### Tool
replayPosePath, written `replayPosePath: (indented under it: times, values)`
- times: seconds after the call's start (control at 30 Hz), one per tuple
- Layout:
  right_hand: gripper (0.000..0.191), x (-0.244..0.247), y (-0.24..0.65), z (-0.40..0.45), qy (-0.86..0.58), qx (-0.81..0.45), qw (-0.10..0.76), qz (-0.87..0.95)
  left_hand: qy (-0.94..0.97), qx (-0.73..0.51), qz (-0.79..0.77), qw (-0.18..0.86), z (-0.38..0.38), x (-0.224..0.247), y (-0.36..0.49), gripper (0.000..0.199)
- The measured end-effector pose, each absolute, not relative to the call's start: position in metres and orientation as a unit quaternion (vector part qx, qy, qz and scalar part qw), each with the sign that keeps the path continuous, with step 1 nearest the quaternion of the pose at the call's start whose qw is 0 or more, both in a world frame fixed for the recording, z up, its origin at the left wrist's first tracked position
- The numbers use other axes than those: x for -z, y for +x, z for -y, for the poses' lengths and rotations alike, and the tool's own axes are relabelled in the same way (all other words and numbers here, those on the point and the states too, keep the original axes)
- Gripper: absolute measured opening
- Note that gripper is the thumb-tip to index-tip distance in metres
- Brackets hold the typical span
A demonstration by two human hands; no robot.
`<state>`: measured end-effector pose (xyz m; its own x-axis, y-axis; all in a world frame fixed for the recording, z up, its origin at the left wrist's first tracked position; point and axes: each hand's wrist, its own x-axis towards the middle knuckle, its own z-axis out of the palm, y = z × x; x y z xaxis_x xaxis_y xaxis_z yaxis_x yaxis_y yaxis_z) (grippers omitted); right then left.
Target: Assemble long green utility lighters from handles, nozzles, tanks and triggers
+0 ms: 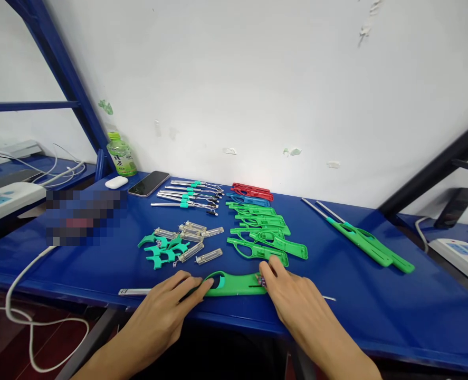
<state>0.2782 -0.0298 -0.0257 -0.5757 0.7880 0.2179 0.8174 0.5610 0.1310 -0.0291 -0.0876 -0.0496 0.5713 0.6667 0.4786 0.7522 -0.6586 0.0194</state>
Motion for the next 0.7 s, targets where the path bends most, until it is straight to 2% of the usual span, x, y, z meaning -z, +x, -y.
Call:
replayPosePath:
  times: [0.17,0.7]
  values:
    - [0.017,0.021,0.281,0.032,-0.453,0.106,0.076,0.882,-0.882,0.226,0.404,0.093,0.087,0.049,-0.029,0.066]
    - [0.025,-0.002,0.279,0.028,-0.414,0.077,0.068,0.904,-0.881,0.223,0.409,0.087,0.089,0.05,-0.03,0.068]
